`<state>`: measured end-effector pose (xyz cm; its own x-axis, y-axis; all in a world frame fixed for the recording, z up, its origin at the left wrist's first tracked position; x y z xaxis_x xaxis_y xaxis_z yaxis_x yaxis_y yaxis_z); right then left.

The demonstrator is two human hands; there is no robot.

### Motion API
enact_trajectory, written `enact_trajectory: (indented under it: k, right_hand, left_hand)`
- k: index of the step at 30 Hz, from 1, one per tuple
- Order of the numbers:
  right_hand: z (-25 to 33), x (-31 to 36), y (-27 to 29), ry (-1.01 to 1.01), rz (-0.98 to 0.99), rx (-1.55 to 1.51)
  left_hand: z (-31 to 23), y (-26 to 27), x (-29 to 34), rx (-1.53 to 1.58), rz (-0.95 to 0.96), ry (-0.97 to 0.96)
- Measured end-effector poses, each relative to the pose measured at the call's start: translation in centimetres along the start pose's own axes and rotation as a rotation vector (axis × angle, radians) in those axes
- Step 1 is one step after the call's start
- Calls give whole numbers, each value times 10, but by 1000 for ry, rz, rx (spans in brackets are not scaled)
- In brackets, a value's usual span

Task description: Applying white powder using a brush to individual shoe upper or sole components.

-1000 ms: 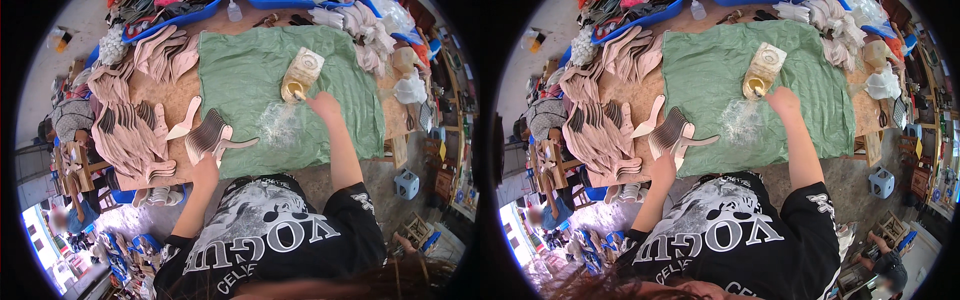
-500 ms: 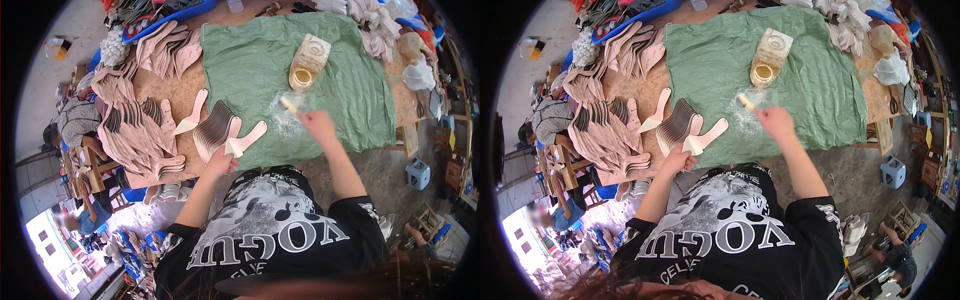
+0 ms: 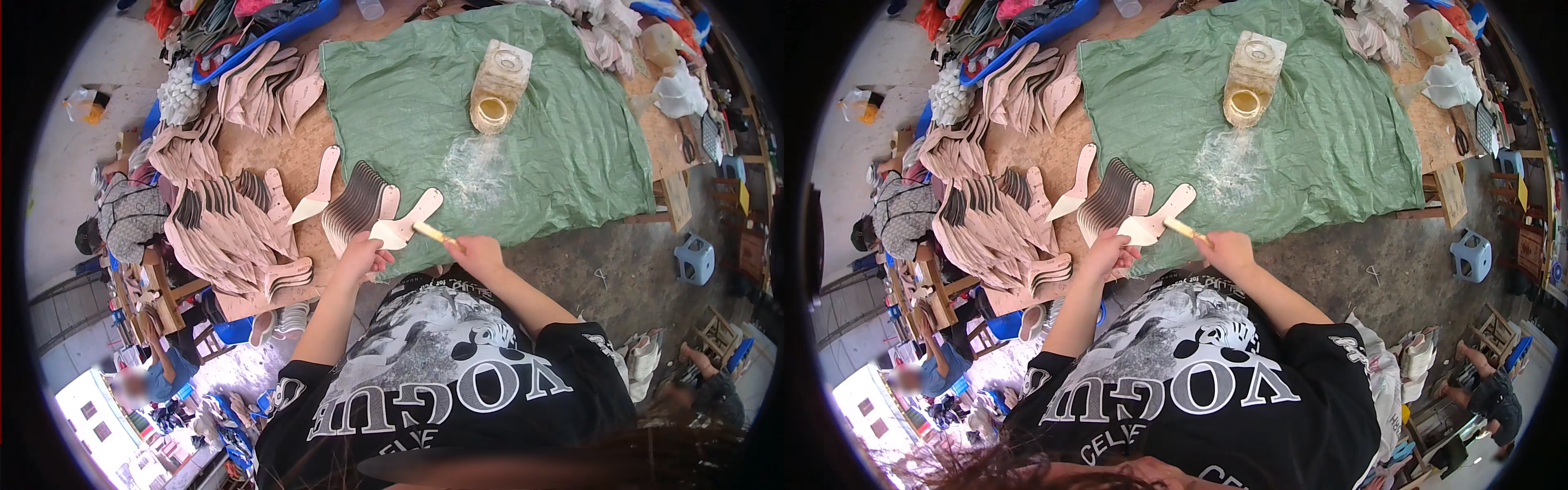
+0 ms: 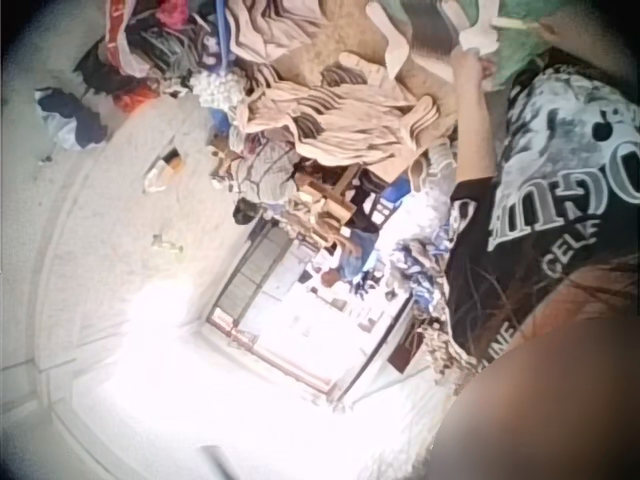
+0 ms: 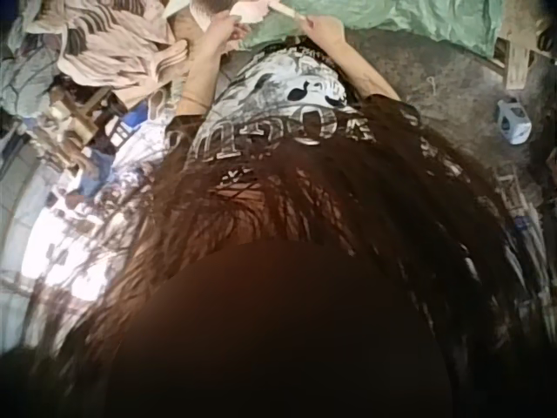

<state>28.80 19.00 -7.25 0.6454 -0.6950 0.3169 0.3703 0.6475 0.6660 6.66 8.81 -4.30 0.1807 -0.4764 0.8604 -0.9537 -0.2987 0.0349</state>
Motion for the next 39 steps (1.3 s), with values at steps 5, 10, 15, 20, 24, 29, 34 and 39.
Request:
enact_trajectory:
  k: [5, 10, 15, 20, 24, 29, 34, 39]
  right_hand:
    - [-3, 0, 18, -66, -92, 4]
    - [5, 2, 6, -132, 20, -51]
    - [-27, -23, 20, -215, 3, 78]
    - [-38, -65, 34, -168, -66, 269]
    - [-13, -76, 34, -41, 47, 225]
    - [23, -57, 12, 104, 260, 103]
    - [30, -48, -22, -94, 400, -281]
    - [24, -36, -41, -381, 446, -829]
  left_hand:
    - [-2, 0, 0, -37, 13, -6]
    - [-5, -1, 1, -34, 11, 20]
    - [-6, -1, 5, 23, -12, 39]
    - [-2, 2, -1, -27, -7, 62]
    - [0, 1, 0, -12, 3, 77]
    - [0, -6, 6, 11, 20, 64]
    - [-5, -15, 13, -1, 6, 53]
    - [0, -23, 12, -41, -20, -2]
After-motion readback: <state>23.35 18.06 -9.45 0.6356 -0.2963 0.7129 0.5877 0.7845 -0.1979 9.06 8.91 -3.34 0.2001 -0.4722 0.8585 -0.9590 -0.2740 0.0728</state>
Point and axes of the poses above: each hand's wrist, its own x-axis away from the middle knuckle, its own y-axis out of the back of the hand, z = x × y, the point moved 6 cm from there along -x, towards the middle knuckle, and after that the axes turned 3 degrees about -x, right-handed, at the moved point
